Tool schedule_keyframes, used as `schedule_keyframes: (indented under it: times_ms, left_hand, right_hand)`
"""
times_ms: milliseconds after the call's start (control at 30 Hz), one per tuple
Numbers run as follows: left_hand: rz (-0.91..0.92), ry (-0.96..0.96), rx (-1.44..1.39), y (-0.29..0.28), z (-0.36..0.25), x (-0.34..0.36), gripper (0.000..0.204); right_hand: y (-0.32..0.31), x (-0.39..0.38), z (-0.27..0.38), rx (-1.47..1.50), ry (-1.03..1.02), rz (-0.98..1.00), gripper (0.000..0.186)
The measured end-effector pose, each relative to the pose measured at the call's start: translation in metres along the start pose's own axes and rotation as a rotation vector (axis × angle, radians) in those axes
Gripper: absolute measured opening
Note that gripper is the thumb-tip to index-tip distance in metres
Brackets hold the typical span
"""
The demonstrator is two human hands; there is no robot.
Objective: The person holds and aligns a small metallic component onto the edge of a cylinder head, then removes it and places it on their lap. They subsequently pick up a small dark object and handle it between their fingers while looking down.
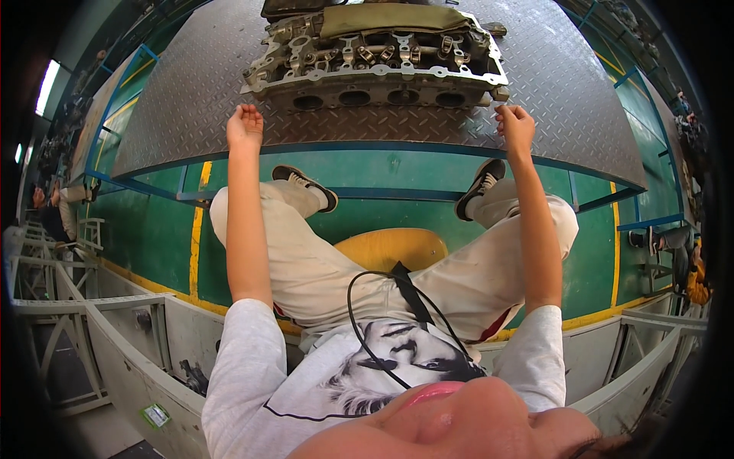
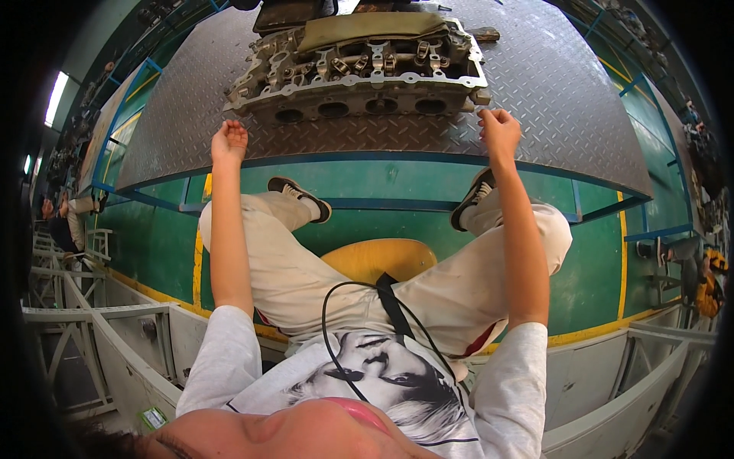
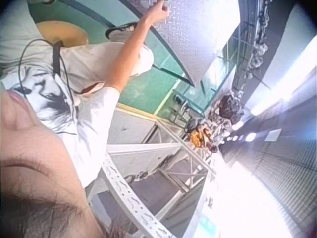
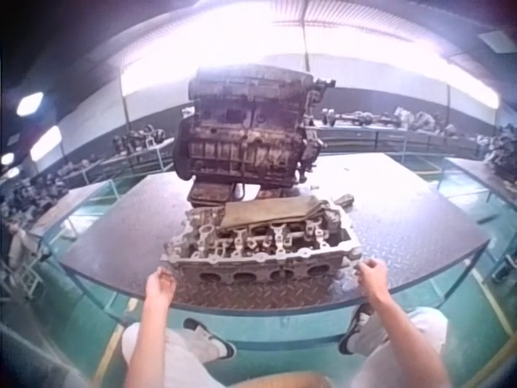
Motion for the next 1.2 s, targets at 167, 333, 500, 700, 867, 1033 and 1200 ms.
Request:
schedule_keyframes:
  times_ms: [167, 333, 500, 700, 867, 1033, 1200]
  left_hand:
    - [0.047, -0.155, -0.028, 0.002, 0.012, -0.008, 0.017]
    - [0.015, -0.109, -0.054, 0.008, 0.005, -0.004, 0.016]
    - [-0.003, -0.076, -0.045, 0.007, 0.005, 0.004, 0.015]
    - [-0.061, -0.082, -0.027, 0.008, 0.014, 0.005, 0.016]
    - [-0.064, -0.047, -0.067, 0.003, 0.017, 0.015, 0.018]
    - [-0.104, 0.001, 0.000, -0.007, 0.010, 0.021, 0.020]
    - [-0.121, -0.005, -0.007, -0.005, 0.015, 0.018, 0.020]
  right_hand:
    - [0.001, -0.006, -0.003, -0.066, -0.008, 0.001, 0.015]
    - [-0.005, -0.003, -0.002, -0.019, -0.006, -0.049, 0.012]
    - [-0.006, -0.001, 0.004, -0.012, -0.065, -0.042, 0.017]
    - [-0.005, -0.002, 0.004, -0.066, -0.128, -0.123, 0.019]
    - [0.001, 0.004, 0.001, -0.096, -0.211, -0.173, 0.018]
    - [0.007, -0.008, 0.011, -0.158, -0.317, -0.216, 0.018]
    - [0.007, -0.012, 0.008, -0.211, -0.345, -0.267, 0.017]
Point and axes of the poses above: each hand's wrist, its own x-axis towards the middle knuckle, its own y-axis out of the palm, z = x × y, the point moved 1 cm from there along x, towards the middle knuckle, and after that the axes turned 14 degrees about y, right-handed, at the moved point
